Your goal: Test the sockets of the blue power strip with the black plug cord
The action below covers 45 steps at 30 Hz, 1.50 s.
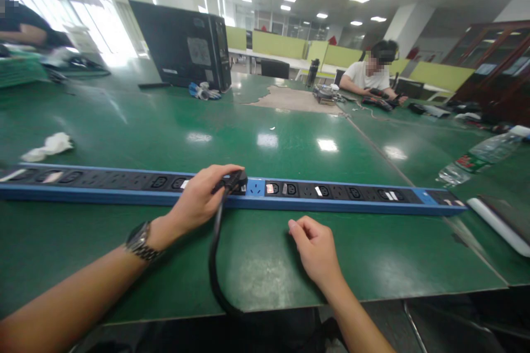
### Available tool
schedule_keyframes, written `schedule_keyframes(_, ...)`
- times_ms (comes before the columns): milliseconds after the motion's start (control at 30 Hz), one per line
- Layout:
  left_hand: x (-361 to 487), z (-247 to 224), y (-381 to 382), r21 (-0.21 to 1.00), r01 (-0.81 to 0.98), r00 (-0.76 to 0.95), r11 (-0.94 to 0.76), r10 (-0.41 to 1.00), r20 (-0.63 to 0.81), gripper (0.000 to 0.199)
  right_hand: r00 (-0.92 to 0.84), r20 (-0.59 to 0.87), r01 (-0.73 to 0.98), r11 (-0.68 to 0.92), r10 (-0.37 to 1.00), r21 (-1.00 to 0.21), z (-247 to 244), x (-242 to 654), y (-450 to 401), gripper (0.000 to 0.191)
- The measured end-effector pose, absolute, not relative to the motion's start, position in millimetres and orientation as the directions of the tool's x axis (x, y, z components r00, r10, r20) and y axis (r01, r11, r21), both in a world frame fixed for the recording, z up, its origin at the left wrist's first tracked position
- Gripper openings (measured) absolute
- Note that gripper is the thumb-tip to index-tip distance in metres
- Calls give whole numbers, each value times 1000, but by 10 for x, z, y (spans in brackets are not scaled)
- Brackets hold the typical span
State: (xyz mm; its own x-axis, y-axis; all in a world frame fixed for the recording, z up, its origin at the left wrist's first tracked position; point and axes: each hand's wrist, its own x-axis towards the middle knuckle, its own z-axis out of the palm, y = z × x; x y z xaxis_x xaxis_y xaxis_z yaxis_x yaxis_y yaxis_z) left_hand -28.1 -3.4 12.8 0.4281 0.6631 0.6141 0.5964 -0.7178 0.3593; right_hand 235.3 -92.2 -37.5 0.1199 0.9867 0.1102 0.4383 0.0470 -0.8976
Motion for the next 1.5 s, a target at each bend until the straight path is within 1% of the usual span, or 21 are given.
schedule_keyframes(133,-18,80,38,346,624,481,-701,693,537,32,129,120,437,52,984,-898,-376,2352,-930,39)
schedule_keyframes(367,27,79,64,336,632,508,-698,701,501,32,112,129,483,59,985,-873,-342,2334,-923,37)
schedule_keyframes(500,39,57,82,408,634,439,-657,740,509,33,116,118,480,48,986,-876,-354,2343,-928,38)
schedule_keyframes(567,35,41,97,435,615,442,-658,744,501,34,115,113,476,45,987,-878,-359,2342,-929,38)
schedule_keyframes(667,33,27,111,445,604,457,-661,745,486,37,116,115,480,45,987,-876,-354,2333,-931,38)
schedule_keyframes(767,39,29,103,419,618,472,-664,741,478,37,119,123,486,50,985,-873,-342,2321,-934,38)
schedule_keyframes(933,48,54,47,344,661,492,-667,731,472,32,120,124,487,50,985,-872,-343,2322,-941,39)
schedule_keyframes(1067,49,57,14,309,638,523,-706,691,499,31,128,119,470,46,985,-882,-340,2318,-931,38)
schedule_keyframes(1133,47,48,10,303,630,536,-715,683,496,31,181,62,393,-14,981,-920,-300,2272,-898,40)
schedule_keyframes(1200,45,32,4,289,658,523,-696,698,489,34,210,-94,230,-142,973,-963,-221,2168,-831,46)
schedule_keyframes(1267,50,11,-10,255,713,492,-653,725,483,47,139,-291,68,-302,946,-951,-110,1998,-728,53)
schedule_keyframes(1333,62,-11,-32,195,767,472,-611,744,473,60,11,-425,-17,-425,905,-905,19,1788,-601,56)
schedule_keyframes(1367,69,-21,-44,160,787,473,-596,749,464,62,-38,-453,-47,-455,891,-889,85,1684,-536,53)
schedule_keyframes(1400,75,-29,-54,127,799,480,-588,751,453,60,-63,-450,-92,-454,891,-886,150,1592,-475,49)
schedule_keyframes(1433,80,-35,-61,98,807,489,-583,752,442,56,-64,-420,-155,-425,905,-892,215,1523,-423,44)
schedule_keyframes(1500,86,-43,-66,63,812,504,-580,752,426,55,-8,-315,-317,-301,949,-899,333,1481,-357,37)
